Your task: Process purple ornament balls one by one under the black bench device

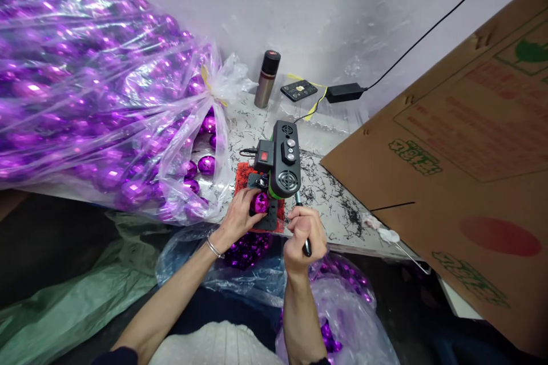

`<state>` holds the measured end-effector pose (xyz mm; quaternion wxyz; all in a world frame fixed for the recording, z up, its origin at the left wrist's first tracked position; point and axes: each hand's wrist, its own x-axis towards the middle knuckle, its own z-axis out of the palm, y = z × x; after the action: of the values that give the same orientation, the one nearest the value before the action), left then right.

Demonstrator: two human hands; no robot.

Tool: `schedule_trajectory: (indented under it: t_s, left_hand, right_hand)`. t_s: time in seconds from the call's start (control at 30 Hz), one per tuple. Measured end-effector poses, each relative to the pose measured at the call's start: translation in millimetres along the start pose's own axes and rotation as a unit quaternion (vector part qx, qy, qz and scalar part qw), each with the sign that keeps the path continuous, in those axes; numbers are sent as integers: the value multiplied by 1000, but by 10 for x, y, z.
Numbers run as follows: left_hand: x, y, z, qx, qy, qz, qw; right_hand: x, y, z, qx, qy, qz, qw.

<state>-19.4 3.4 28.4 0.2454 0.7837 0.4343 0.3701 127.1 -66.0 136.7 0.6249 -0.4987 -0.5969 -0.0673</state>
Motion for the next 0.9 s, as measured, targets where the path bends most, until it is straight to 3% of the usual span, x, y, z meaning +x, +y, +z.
schedule_trajectory:
  t_s: [0.57, 0.9]
  left_hand:
    - [-37, -66, 263, -9, 18, -12, 1000]
    - [-45, -47, 264, -6, 34, -5, 999]
  right_hand:
    - [-39, -17, 8, -3, 5, 2, 1000]
    - [-327, 219, 158, 8, 48, -29, 998]
